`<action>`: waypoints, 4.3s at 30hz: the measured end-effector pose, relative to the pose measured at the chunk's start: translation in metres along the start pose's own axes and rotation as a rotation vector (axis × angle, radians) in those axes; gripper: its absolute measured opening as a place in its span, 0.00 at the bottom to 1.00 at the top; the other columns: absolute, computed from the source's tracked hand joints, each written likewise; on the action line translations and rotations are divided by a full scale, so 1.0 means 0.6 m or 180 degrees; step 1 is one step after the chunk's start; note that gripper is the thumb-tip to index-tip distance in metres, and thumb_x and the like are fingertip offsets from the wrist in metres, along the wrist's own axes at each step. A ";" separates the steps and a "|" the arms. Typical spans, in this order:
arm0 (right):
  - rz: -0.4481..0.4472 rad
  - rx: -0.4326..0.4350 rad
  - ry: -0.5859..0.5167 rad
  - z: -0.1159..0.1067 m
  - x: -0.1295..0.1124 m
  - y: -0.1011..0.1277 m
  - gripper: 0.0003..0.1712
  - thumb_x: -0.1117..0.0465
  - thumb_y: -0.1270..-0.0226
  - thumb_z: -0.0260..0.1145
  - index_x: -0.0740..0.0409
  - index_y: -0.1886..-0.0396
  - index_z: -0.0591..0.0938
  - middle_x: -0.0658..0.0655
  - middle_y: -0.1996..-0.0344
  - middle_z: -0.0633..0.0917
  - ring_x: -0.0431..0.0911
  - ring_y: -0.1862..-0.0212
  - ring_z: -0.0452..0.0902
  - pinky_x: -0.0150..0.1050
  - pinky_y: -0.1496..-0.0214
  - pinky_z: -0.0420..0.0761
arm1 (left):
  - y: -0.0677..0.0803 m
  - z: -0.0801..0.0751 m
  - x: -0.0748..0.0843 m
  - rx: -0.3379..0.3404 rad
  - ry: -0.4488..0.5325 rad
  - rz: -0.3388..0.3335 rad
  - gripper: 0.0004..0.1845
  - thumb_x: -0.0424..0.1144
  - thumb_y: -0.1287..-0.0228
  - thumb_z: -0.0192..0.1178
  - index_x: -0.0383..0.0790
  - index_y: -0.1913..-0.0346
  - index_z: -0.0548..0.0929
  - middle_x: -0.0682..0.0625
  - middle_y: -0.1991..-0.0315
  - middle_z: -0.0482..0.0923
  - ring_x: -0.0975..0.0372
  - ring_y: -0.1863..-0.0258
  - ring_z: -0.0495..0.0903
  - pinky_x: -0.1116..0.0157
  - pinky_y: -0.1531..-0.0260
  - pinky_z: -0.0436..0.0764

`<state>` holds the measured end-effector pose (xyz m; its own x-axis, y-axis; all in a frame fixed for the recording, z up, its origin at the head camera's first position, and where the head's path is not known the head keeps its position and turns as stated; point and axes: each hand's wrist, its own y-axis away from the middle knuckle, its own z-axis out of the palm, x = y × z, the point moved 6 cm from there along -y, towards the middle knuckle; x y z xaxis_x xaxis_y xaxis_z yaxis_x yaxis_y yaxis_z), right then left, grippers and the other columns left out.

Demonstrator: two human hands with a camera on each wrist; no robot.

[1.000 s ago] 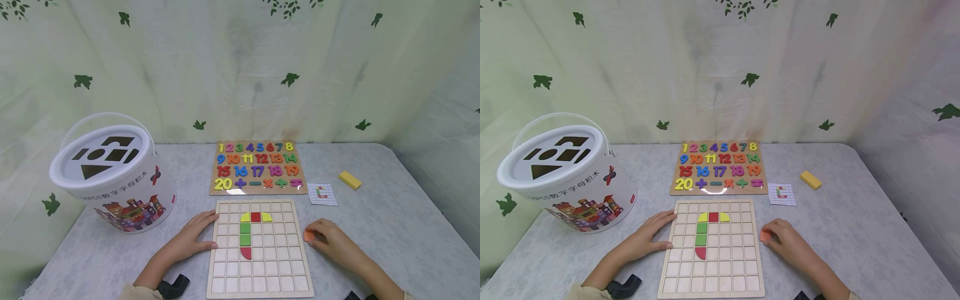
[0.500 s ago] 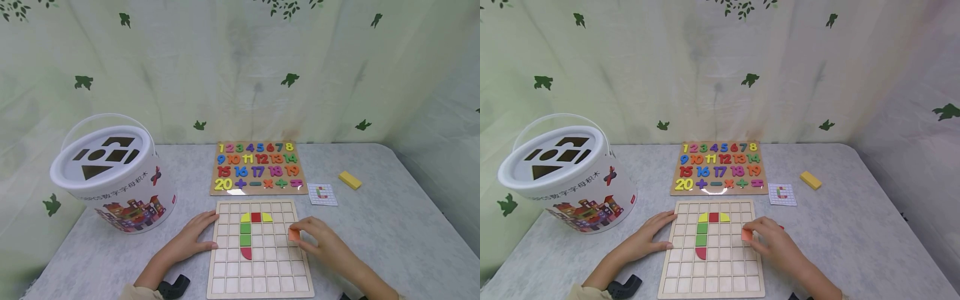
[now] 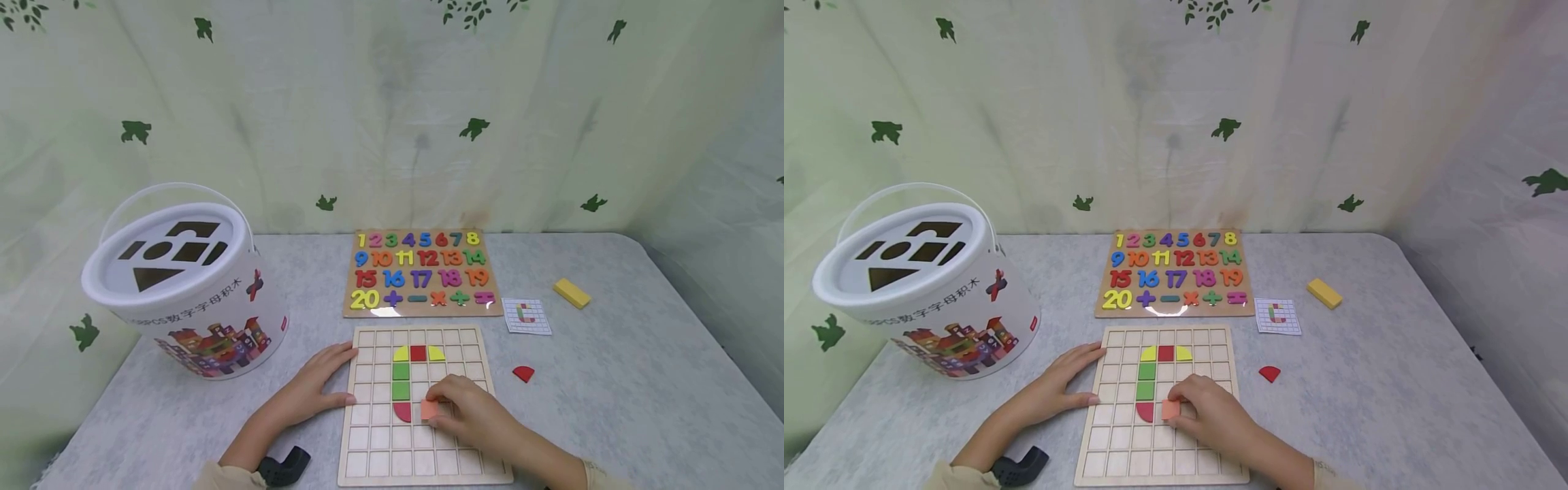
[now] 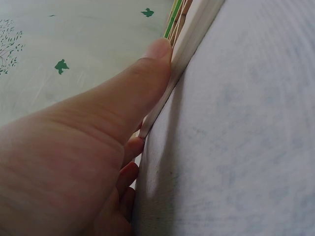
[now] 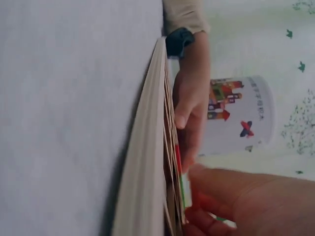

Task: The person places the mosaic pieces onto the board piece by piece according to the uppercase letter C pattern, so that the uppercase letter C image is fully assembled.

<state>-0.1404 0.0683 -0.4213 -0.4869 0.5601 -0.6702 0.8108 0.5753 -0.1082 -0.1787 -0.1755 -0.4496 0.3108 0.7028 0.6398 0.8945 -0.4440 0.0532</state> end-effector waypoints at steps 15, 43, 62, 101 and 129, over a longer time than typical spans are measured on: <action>-0.0135 0.0134 0.0347 0.020 0.003 -0.006 0.10 0.52 0.42 0.65 0.43 0.60 0.80 0.37 0.63 0.73 0.35 0.59 0.66 0.34 0.56 0.71 | 0.000 -0.002 0.001 -0.0004 -0.0007 0.0009 0.44 0.61 0.52 0.60 0.46 0.33 0.61 0.48 0.33 0.53 0.50 0.34 0.48 0.45 0.41 0.51; 0.0206 0.0688 0.0547 -0.136 0.075 0.058 0.26 0.61 0.48 0.69 0.56 0.48 0.75 0.48 0.51 0.75 0.45 0.49 0.69 0.45 0.53 0.75 | 0.001 0.000 0.004 -0.0025 0.0023 0.0020 0.43 0.61 0.51 0.60 0.45 0.33 0.61 0.48 0.33 0.53 0.50 0.34 0.48 0.45 0.41 0.51; 0.1106 0.0051 0.0233 -0.127 0.148 0.079 0.26 0.63 0.49 0.69 0.59 0.48 0.75 0.49 0.64 0.73 0.40 0.67 0.68 0.31 0.69 0.73 | 0.003 -0.004 0.007 0.0004 0.0004 0.0067 0.44 0.60 0.51 0.60 0.44 0.33 0.61 0.47 0.33 0.54 0.49 0.34 0.49 0.44 0.41 0.51; 0.0460 -0.0027 -0.0196 -0.055 0.019 0.015 0.18 0.58 0.44 0.66 0.58 0.53 0.78 0.44 0.67 0.75 0.40 0.67 0.70 0.29 0.69 0.75 | 0.002 -0.005 0.004 -0.0001 -0.0029 0.0065 0.43 0.61 0.51 0.60 0.45 0.34 0.61 0.47 0.33 0.54 0.49 0.34 0.49 0.44 0.41 0.51; 0.0068 -0.1048 -0.0202 -0.020 0.022 0.007 0.15 0.66 0.41 0.62 0.49 0.54 0.81 0.41 0.58 0.73 0.35 0.62 0.69 0.26 0.61 0.74 | 0.002 -0.003 0.005 0.0002 0.0018 0.0082 0.43 0.60 0.50 0.60 0.45 0.33 0.61 0.48 0.33 0.54 0.50 0.34 0.49 0.44 0.42 0.52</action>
<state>-0.1471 0.0852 -0.4220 -0.4412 0.5420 -0.7153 0.6671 0.7312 0.1426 -0.1772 -0.1751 -0.4459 0.3321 0.6880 0.6453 0.8863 -0.4617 0.0361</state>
